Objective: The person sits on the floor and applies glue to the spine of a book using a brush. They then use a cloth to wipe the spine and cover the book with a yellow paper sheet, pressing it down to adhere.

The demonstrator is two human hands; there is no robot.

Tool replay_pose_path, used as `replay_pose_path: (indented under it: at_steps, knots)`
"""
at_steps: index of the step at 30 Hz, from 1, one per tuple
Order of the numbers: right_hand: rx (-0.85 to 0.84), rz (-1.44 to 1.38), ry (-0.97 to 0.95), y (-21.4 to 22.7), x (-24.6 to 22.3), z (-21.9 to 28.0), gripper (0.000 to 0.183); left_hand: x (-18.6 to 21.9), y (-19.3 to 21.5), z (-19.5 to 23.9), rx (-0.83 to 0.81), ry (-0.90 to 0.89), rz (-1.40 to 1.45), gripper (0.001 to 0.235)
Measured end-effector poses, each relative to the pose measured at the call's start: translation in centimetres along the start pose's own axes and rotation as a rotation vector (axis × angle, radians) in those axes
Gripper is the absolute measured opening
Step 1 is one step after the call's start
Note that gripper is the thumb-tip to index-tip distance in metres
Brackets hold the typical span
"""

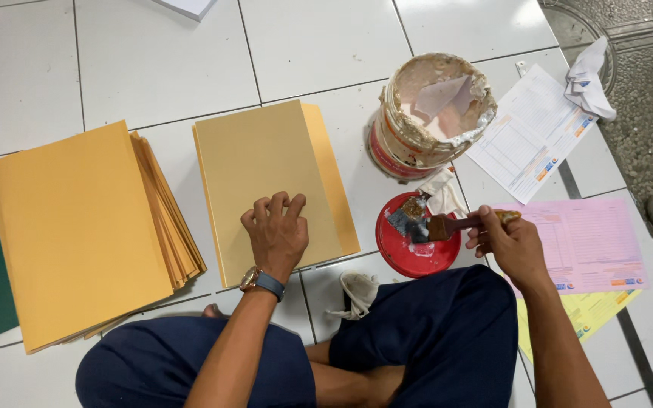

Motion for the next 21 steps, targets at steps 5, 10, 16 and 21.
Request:
replay_pose_path:
  at_steps: [5, 10, 16, 21]
  knots:
    - [-0.027, 0.032, -0.080, 0.6, 4.5, -1.4, 0.039, 0.1, 0.0, 0.0, 0.001, 0.012, 0.007, 0.033]
    - [-0.063, 0.447, -0.037, -1.0, 1.3, -0.1, 0.038, -0.1, -0.2, 0.1, -0.003, 0.019, 0.021, 0.032]
    - [0.038, 0.591, 0.101, -0.4, -0.7, 1.0, 0.039, -0.1, -0.3, 0.1, -0.008, 0.028, 0.020, 0.033]
    - [0.129, 0.579, 0.204, -1.1, -0.4, 2.2, 0.033, -0.1, -0.5, 0.1, -0.004, 0.028, 0.029, 0.033]
Point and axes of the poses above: each hand's wrist, its own z-axis away from the middle knuckle, its own y-axis out of the back of the hand, x = y × z, the point moved 5 cm from there along -z, towards the middle knuckle, and after that the axes turned 6 degrees about -z, right-handed, at the moved point
